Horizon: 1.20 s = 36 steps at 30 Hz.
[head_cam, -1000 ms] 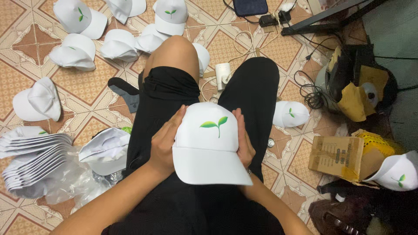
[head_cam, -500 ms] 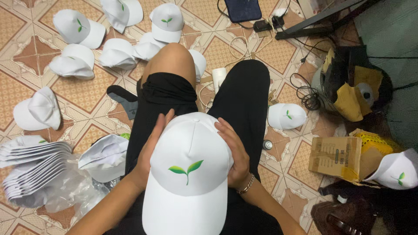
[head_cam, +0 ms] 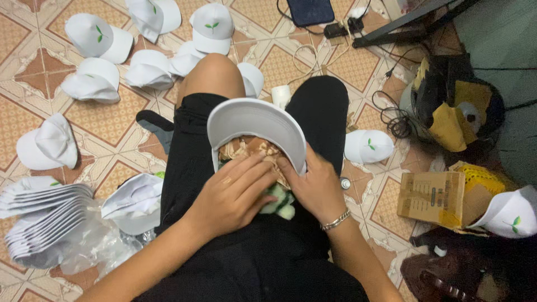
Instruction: The person sits on the floor and wipes a white cap with a cloth, then uses a hair dryer to dry the cap. Multiple white caps with a green logo are visible on the floor.
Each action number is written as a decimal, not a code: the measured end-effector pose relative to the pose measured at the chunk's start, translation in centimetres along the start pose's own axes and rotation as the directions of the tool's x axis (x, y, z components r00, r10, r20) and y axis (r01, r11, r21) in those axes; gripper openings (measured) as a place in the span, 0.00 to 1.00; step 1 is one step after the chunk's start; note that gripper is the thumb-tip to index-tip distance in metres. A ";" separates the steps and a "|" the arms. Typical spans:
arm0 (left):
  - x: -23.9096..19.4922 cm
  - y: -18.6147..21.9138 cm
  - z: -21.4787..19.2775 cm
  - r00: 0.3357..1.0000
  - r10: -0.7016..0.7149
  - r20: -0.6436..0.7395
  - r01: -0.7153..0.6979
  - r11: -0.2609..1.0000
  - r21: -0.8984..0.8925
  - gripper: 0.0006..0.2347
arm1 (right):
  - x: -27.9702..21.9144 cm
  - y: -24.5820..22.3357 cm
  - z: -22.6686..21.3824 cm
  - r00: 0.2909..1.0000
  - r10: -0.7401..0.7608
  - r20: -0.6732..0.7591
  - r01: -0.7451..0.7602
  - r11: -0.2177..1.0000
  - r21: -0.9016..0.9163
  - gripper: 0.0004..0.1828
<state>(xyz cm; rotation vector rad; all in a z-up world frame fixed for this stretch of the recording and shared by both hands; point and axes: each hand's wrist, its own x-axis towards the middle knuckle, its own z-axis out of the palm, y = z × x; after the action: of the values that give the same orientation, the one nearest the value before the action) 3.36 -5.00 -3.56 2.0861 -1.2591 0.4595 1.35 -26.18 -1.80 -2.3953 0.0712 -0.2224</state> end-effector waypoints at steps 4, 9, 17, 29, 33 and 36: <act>2.9 -0.1 -0.2 0.988 -0.090 0.128 0.104 0.988 -0.110 0.24 | 2.1 -0.9 -1.3 0.844 -0.485 -0.229 0.418 0.863 -0.284 0.20; 4.9 -0.2 -0.4 0.961 -0.090 0.260 0.121 0.987 -0.108 0.29 | 4.1 -1.0 0.3 0.994 -0.035 -0.108 0.072 0.930 0.360 0.14; 5.9 -2.7 1.4 0.881 -0.152 0.448 0.227 0.967 -0.118 0.21 | 2.5 -0.3 2.0 0.974 -0.131 -0.186 0.187 0.927 0.324 0.17; 5.4 -5.1 3.1 0.905 -0.228 0.358 0.313 0.929 -0.198 0.23 | 3.2 1.2 3.7 0.985 -0.029 -0.169 0.095 0.912 0.398 0.19; 3.6 -1.7 2.1 0.969 -0.130 0.212 0.184 0.948 -0.260 0.29 | 2.7 -1.1 1.5 0.971 -0.002 -0.239 0.087 0.933 0.349 0.17; 0.5 0.2 -1.1 0.976 -0.089 0.198 0.168 0.887 -0.430 0.33 | 0.2 -2.6 0.3 0.903 -0.231 -0.362 0.352 0.882 0.314 0.14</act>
<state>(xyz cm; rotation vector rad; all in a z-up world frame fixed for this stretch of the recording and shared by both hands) 3.47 -4.67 -2.38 1.8231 -1.1781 -0.0752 1.60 -24.08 -0.24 -1.9598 -0.1796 -0.7007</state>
